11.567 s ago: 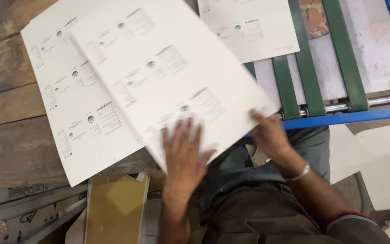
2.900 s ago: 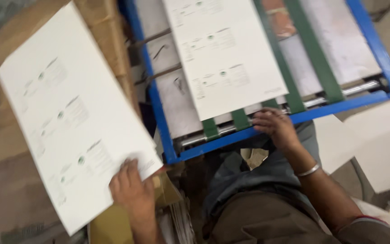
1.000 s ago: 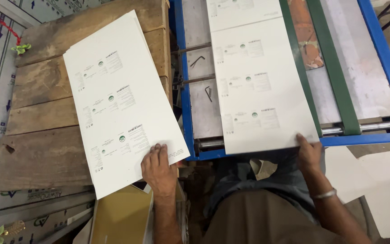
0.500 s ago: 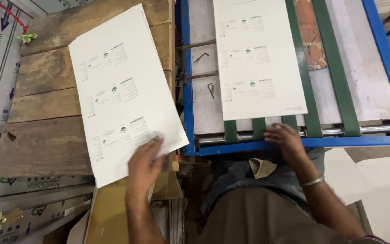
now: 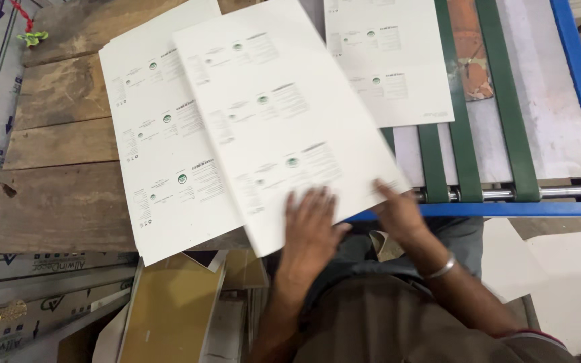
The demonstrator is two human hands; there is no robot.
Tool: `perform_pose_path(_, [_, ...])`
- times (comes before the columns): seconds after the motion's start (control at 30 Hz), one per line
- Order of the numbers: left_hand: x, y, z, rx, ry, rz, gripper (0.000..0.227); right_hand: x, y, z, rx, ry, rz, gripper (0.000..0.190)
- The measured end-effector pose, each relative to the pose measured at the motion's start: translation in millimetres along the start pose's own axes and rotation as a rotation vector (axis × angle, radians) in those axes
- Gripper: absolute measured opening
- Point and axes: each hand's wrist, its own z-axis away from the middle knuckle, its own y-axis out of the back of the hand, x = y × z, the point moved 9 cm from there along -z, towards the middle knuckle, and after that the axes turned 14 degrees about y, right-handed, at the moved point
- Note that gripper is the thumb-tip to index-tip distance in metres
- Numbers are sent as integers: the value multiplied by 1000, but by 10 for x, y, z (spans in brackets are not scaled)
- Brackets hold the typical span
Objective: The person repeatedly picks up a single sheet of paper from a stack on the left and places it onto a conveyor belt on the right. The paper moves through rollers on the conveyor. The person continues this process for the duration of the clip.
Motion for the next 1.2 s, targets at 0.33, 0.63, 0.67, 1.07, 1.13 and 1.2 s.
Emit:
perform_pose_path(0.33, [-1096, 447, 109, 43, 246, -277, 55, -728, 1696, -770, 371, 485, 33, 42])
perform_pose_path(0.63, [-1059, 583, 154, 244, 260, -300, 53, -310, 2225, -92, 308, 522, 165, 37])
perform_pose_path(0.67, [-1084, 578, 159, 252, 258, -281, 48, -225, 2284, 77, 367, 459, 198, 35])
perform_pose_path(1.07, [-1092, 591, 164, 214, 285, -251, 49, -178, 2083, 466, 329, 423, 275, 34])
perform_pose_path(1.13, [-1122, 579, 175, 206, 297, -241, 49, -234, 2048, 321, 310, 444, 266, 35])
perform_pose_path(1.2, [-1136, 563, 187, 205, 296, -222, 48, -245, 2043, 152, 297, 445, 277, 36])
